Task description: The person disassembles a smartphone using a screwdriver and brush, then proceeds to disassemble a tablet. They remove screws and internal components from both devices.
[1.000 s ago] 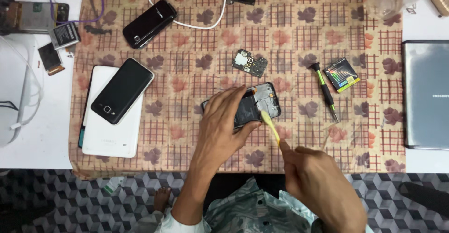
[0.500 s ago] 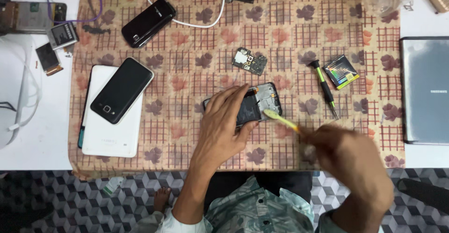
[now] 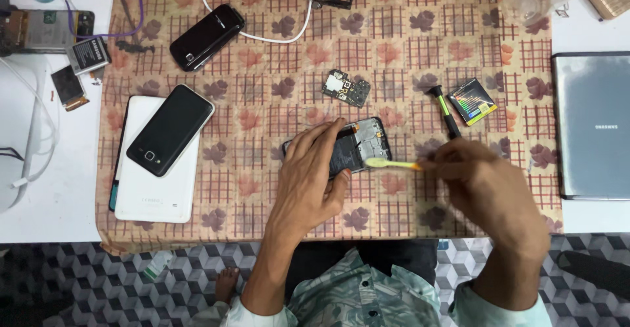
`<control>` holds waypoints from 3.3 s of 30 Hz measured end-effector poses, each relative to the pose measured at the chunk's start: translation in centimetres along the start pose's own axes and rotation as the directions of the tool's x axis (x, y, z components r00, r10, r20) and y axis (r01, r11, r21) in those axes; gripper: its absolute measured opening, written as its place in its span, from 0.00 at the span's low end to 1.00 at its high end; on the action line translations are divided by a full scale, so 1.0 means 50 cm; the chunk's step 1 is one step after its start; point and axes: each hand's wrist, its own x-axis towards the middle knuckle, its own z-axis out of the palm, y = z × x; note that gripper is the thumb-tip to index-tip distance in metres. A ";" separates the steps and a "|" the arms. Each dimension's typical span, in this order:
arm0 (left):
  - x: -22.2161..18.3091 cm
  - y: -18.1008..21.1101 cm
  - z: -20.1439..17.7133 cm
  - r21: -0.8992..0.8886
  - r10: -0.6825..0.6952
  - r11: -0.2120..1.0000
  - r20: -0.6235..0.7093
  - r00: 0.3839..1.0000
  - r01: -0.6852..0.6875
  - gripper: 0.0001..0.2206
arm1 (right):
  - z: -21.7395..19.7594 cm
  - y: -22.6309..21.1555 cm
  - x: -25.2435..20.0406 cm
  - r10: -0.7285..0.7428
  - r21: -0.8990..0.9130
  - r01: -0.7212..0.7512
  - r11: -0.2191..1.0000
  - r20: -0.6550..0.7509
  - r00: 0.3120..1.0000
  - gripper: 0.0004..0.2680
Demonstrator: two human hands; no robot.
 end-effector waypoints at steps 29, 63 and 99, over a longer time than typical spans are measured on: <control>0.001 -0.001 0.002 0.011 0.029 1.000 -0.019 0.999 -0.029 0.35 | 0.003 -0.063 -0.025 0.212 -0.003 -0.212 0.977 0.088 0.973 0.09; -0.007 0.001 -0.007 -0.006 0.031 0.999 -0.019 0.999 -0.031 0.35 | 0.015 -0.146 -0.038 0.352 0.109 -0.383 0.917 0.228 0.908 0.10; -0.008 -0.006 -0.005 -0.004 0.041 0.999 -0.034 0.999 -0.041 0.33 | 0.040 -0.142 -0.046 0.386 0.235 -0.391 0.890 0.070 0.920 0.11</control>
